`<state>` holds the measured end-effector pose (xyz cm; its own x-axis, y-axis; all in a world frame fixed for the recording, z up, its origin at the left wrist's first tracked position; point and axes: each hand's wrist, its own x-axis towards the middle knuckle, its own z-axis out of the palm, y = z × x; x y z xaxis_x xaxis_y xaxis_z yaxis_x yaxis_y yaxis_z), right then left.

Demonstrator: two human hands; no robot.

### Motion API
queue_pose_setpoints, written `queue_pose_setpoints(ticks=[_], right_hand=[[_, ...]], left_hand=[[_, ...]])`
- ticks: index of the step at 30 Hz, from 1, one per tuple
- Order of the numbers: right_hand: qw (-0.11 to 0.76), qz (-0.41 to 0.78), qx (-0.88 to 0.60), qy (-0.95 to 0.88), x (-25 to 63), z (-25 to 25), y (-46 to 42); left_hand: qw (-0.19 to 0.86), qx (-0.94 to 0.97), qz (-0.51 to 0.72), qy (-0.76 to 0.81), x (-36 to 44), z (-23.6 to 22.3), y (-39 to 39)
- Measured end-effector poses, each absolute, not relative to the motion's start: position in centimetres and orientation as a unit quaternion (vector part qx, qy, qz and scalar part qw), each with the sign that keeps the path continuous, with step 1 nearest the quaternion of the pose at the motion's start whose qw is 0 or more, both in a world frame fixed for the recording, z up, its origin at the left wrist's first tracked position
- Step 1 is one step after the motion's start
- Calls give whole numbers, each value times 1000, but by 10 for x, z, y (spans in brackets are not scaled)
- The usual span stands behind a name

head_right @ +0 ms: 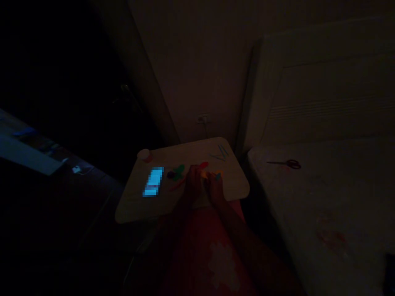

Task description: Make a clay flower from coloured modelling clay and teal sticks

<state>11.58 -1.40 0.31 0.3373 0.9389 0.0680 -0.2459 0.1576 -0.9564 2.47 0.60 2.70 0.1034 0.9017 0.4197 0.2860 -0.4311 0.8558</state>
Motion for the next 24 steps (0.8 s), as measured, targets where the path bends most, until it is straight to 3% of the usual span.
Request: queue_pose_setpoints(ticks=[5, 9, 13, 17, 24], right_hand=[[714, 516, -418, -223, 115, 7, -14], [740, 542, -353, -181, 125, 8, -19], [714, 593, -302, -218, 130, 8, -27], [674, 628, -277, -274, 129, 9, -26], [623, 569, -389, -371, 129, 3, -26]], left_hand=[[250, 615, 568, 486, 22, 33, 17], [146, 476, 661, 561, 2, 47, 45], [113, 612, 598, 506, -5, 45, 64], [147, 679, 485, 531, -1, 20, 68], [175, 736, 421, 500, -9, 19, 61]])
